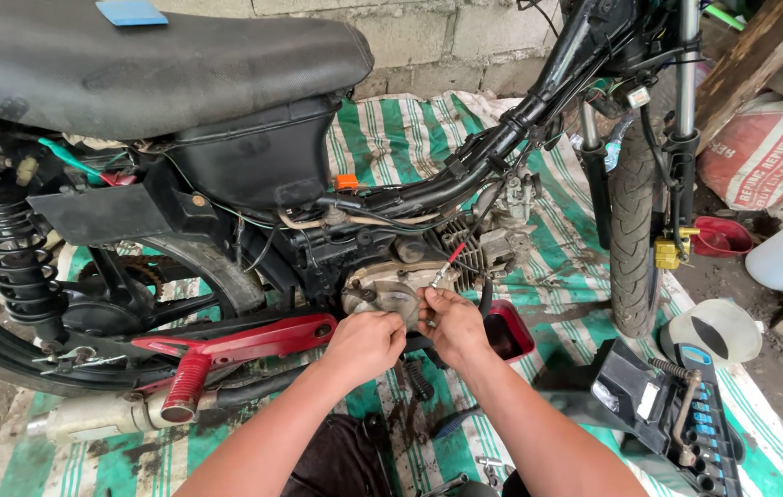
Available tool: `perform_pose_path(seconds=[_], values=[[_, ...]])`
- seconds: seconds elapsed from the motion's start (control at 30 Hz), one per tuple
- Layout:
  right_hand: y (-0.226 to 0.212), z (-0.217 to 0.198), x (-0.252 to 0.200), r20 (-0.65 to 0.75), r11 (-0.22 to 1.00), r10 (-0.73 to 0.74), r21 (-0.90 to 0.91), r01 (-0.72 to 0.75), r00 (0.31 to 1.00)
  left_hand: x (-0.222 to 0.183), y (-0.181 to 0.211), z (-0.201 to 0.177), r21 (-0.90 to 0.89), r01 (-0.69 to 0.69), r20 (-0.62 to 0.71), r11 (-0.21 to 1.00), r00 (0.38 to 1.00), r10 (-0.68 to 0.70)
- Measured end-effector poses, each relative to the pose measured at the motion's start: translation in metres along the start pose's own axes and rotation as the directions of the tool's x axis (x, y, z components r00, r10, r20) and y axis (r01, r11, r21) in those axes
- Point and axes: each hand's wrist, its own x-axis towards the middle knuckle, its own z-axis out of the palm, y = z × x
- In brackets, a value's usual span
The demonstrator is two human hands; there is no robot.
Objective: Repairing various components of a motorcycle including the engine casing and dashboard wiring using tools
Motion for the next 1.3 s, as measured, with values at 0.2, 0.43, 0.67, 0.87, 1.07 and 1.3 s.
perform_pose_path(seconds=[0.2,0.43,0.67,0.87,1.07,1.3], values=[[0.004,0.004,0.008,-0.015,0.999,-0.019,0.035,0.019,1.000,0.003,0.003,-0.004,0.035,-0.039,-0.046,0.999,0.998,0.040],[-0.004,0.008,-0.007,-0.051,0.998,-0.001,0.069,0.004,0.999,0.004,0.011,-0.005,0.019,-0.138,-0.067,0.990,0.988,0.139],[-0.015,0.008,-0.038,-0.101,1.000,-0.005,0.030,0.008,0.995,-0.003,0.042,0.017,0.064,-0.246,-0.128,0.967,0.959,0.253],[-0.018,-0.002,-0.064,-0.084,0.935,-0.169,0.300,0.187,0.982,-0.004,0.073,0.005,-0.024,-0.255,-0.020,0.967,0.967,0.255],[-0.022,-0.014,-0.061,-0.082,0.958,-0.020,0.282,0.043,0.996,-0.001,0.081,0.006,0.033,-0.256,0.063,0.966,0.965,0.254],[-0.026,-0.009,-0.059,-0.155,0.993,-0.079,0.075,0.091,0.985,-0.004,0.062,0.013,0.069,-0.291,-0.047,0.954,0.955,0.294]])
